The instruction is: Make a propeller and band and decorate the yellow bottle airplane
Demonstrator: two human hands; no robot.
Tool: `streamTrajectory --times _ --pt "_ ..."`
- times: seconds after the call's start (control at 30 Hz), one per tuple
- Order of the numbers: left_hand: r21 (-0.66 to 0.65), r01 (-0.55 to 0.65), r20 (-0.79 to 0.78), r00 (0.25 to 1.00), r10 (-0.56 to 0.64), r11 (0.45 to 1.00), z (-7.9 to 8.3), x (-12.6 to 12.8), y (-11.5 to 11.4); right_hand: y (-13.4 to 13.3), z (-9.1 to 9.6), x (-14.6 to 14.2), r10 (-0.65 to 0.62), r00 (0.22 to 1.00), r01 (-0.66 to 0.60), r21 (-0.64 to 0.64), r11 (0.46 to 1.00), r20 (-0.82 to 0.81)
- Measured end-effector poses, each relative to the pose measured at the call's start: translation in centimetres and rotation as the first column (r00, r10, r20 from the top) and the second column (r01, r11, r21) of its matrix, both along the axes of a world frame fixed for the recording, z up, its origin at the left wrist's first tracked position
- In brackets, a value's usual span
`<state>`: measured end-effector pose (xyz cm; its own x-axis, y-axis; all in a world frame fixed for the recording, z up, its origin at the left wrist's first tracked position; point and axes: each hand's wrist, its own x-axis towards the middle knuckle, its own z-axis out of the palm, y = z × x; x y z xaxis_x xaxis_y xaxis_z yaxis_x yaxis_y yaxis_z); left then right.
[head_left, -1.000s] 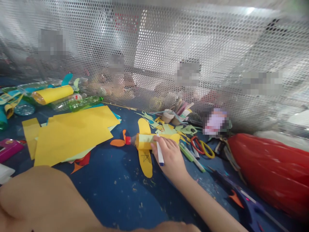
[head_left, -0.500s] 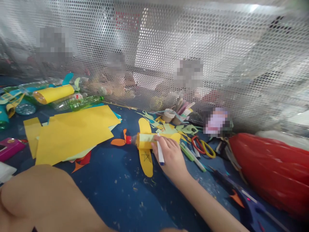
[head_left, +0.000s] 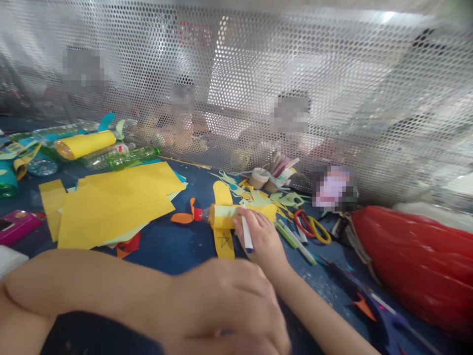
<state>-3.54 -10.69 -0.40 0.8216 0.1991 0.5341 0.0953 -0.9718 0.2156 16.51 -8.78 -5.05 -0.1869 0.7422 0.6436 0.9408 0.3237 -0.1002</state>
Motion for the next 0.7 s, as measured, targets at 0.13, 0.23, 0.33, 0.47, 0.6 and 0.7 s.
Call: streamTrajectory --times 0.13,0.23,0.33,0.47,0.6,0.7 --pt "0.074 0.056 -0.105 0.993 -0.048 0.996 -2.9 1.6 3.1 0.1 -0.1 0.1 0.008 0.999 -0.009 -0.034 0.999 -0.042" --pt "0.094 -0.104 -0.148 0.982 0.118 0.990 -5.1 1.1 4.1 0.2 0.1 0.2 0.008 0.999 -0.009 -0.043 0.999 -0.034" --pt "0.070 -0.176 -0.188 0.964 0.186 0.982 -6.4 0.4 4.1 0.3 0.4 0.4 0.019 1.000 -0.020 -0.030 0.999 -0.020" --pt "0.007 -0.202 -0.215 0.956 0.199 0.979 -6.9 0.3 3.8 -0.4 0.6 0.3 0.080 0.997 -0.080 0.085 0.993 -0.004" --pt "-0.017 -0.193 -0.189 0.964 0.186 0.981 -6.9 0.4 3.9 -1.7 -0.5 -0.6 0.280 0.895 -0.321 -0.067 0.945 -0.347" --pt "-0.034 -0.216 -0.204 0.957 0.205 0.976 -6.8 0.3 3.8 -1.7 -1.8 -1.2 0.151 0.640 -0.458 -0.216 0.862 -0.753"
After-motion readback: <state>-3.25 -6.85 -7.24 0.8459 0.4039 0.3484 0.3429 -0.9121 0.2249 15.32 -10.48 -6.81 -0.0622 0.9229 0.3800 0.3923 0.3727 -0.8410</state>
